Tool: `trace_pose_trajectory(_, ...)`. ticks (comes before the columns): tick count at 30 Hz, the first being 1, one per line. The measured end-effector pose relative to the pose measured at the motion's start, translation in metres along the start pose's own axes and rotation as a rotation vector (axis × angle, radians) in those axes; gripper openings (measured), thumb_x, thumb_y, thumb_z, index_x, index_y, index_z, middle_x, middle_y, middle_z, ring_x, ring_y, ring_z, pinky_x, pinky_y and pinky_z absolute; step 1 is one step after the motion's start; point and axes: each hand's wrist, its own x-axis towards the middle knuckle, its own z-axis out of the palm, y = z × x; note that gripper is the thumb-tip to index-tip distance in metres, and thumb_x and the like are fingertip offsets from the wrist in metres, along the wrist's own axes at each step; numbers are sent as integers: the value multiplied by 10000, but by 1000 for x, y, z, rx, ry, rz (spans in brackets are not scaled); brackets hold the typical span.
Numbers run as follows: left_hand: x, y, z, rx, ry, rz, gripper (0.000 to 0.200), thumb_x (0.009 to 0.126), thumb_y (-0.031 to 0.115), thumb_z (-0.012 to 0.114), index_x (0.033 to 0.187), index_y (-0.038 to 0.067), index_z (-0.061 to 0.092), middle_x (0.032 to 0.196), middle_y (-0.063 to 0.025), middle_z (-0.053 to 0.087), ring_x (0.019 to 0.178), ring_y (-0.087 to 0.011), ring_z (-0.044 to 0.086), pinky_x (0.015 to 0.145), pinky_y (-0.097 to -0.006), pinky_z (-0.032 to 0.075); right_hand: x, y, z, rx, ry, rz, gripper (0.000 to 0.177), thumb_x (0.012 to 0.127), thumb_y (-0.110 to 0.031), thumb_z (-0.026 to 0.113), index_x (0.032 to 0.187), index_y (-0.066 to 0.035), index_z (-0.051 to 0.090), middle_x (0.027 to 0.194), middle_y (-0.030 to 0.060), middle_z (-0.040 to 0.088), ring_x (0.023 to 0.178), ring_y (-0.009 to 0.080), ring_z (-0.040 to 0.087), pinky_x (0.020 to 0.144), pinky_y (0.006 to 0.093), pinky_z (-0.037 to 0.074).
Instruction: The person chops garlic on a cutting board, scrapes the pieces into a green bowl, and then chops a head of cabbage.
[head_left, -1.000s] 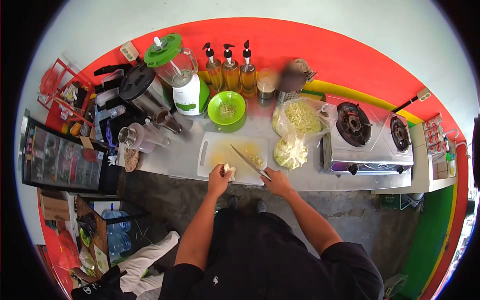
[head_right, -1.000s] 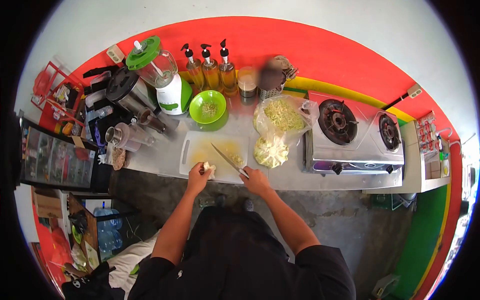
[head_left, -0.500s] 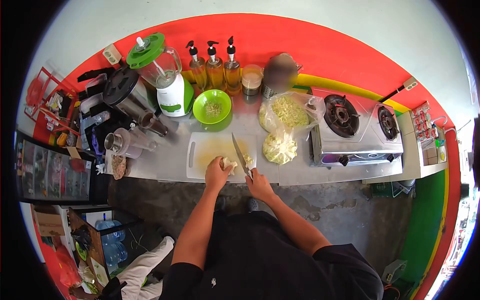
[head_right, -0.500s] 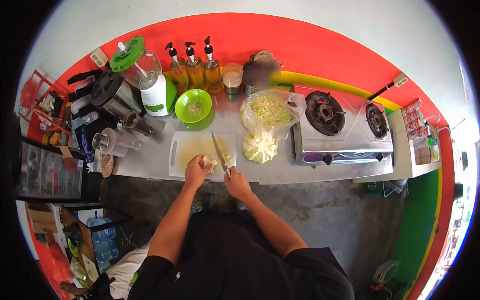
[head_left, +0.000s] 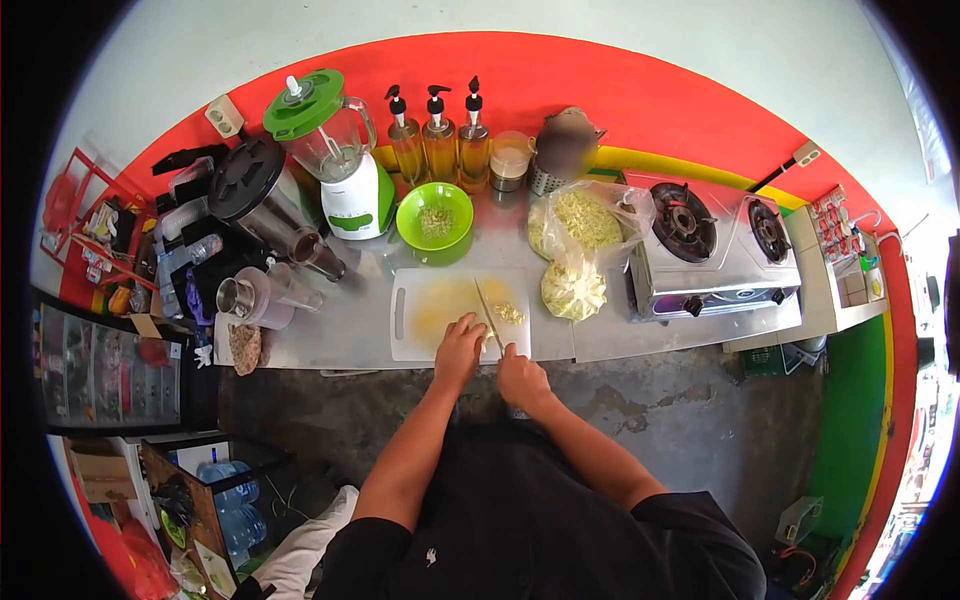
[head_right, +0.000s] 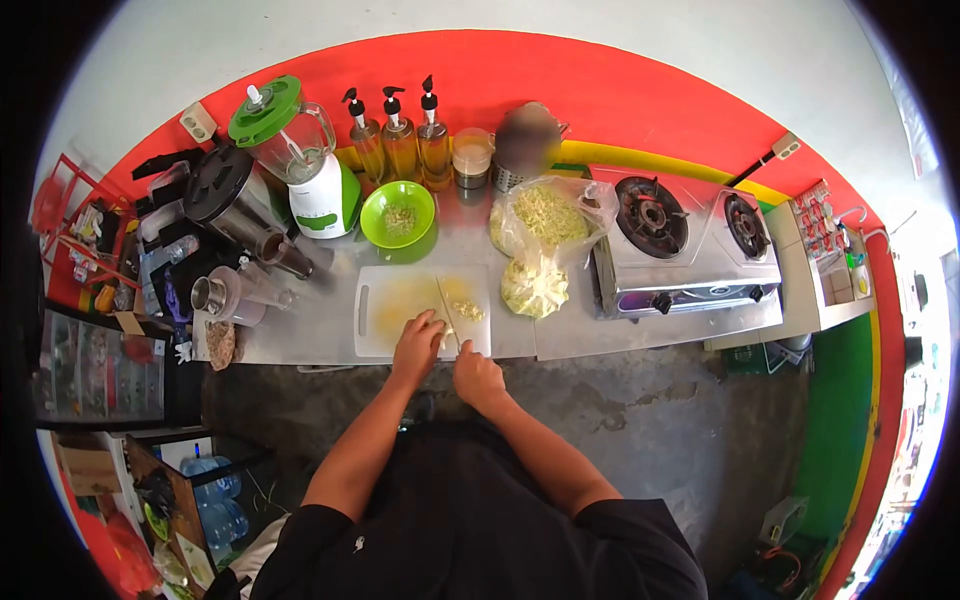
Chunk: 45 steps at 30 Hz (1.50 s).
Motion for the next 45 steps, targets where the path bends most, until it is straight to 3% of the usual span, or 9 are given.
trace_pose_trajectory(8,-2,5,-7,83,-35,14,206,903,123,659,1098,140,721,1348,-89,569,1107,-321,594,883,-432,557,23,-3,16,-59,-76,91,308,1024,-229,488,1187,22,416,931,265,723,881,450,720,760,526,587)
trace_pose_trajectory(16,1,2,-11,59,-41,8,165,872,147,703,1033,149,737,1312,-80,603,1078,-292,613,885,-433,550,9,-11,10,-132,-85,54,413,922,-91,557,1273,52,392,964,279,720,908,422,731,774,506,593)
trace_pose_trajectory(26,2,-4,-13,30,-56,-7,182,864,180,727,1043,151,736,1282,-47,624,1113,-292,614,885,-428,554,15,-8,2,-190,-166,42,390,917,-107,573,1235,36,399,974,271,721,915,428,730,776,501,594)
trace_pose_trajectory(31,4,-1,-15,-6,-92,-43,176,868,173,718,1040,142,739,1269,-59,638,1136,-292,611,910,-424,543,22,-7,11,-209,-86,28,367,914,-111,595,1204,17,410,993,265,724,933,421,732,785,499,599)
trace_pose_trajectory(38,5,-1,-14,5,-88,-22,179,857,120,708,1028,129,759,1296,-81,639,1129,-305,621,939,-413,530,15,-16,-4,-179,-177,88,373,915,-107,596,1207,29,408,987,259,726,945,407,735,780,501,601)
trace_pose_trajectory(45,6,2,-15,10,-100,-85,185,843,107,717,1017,132,775,1285,-89,642,1140,-315,615,942,-414,526,25,-14,11,-139,-72,72,350,915,-109,595,1186,28,422,950,248,731,894,402,743,764,479,606)
